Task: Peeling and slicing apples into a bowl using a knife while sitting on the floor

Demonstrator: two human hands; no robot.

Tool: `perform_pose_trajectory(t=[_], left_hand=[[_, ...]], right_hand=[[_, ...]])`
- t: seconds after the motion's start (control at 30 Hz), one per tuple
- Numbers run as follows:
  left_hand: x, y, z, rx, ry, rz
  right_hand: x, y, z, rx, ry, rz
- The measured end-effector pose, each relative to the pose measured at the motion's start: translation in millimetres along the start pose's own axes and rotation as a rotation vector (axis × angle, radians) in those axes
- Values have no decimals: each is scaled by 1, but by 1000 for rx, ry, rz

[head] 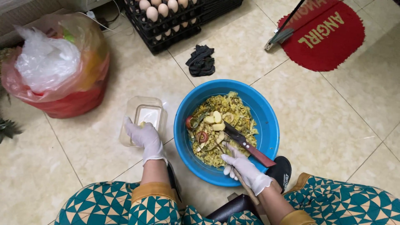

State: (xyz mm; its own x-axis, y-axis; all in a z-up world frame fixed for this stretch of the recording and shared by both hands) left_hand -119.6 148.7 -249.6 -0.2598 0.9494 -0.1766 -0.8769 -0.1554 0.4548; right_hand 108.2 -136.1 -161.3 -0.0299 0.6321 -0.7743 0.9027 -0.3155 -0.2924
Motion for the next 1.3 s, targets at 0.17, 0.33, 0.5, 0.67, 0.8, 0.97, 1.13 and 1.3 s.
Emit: perform_pose_trajectory(t=[0.17,0.33,0.5,0.67,0.8,0.97,1.13,1.3], left_hand=[[-67,-37,55,181,-217,-207],[-128,-112,78,610,-296,-917],[-170,-204,17,1216,-832,-894],[-174,-234,6,1370,-852,-926],[-169,-239,-5,1459,-913,-898],[-144,-174,74,1086,-418,-991],[-135,-102,105,-24,206,-897],[-157,-71,136,-672,374,-1129]], right_hand=[[-4,-3,-6,-5,15,-20],[1,4,10,98,-202,36],[11,15,19,157,-135,78],[10,18,22,158,-151,104],[9,19,20,167,-151,112],[3,25,12,167,-27,97],[-12,26,-25,277,427,-28],[-61,1,-83,99,671,1]])
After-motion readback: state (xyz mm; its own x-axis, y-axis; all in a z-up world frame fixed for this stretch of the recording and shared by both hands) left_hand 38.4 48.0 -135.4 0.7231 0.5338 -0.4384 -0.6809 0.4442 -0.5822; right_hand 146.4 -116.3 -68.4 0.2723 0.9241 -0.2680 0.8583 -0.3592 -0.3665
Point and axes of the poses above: each hand's wrist, its own x-axis towards the middle knuckle, its own y-axis out of the back of the hand, z = x × y, the point moved 3 cm from there along x, towards the middle knuckle, and after that the axes turned 15 degrees about -z, right-handed, at the moved point
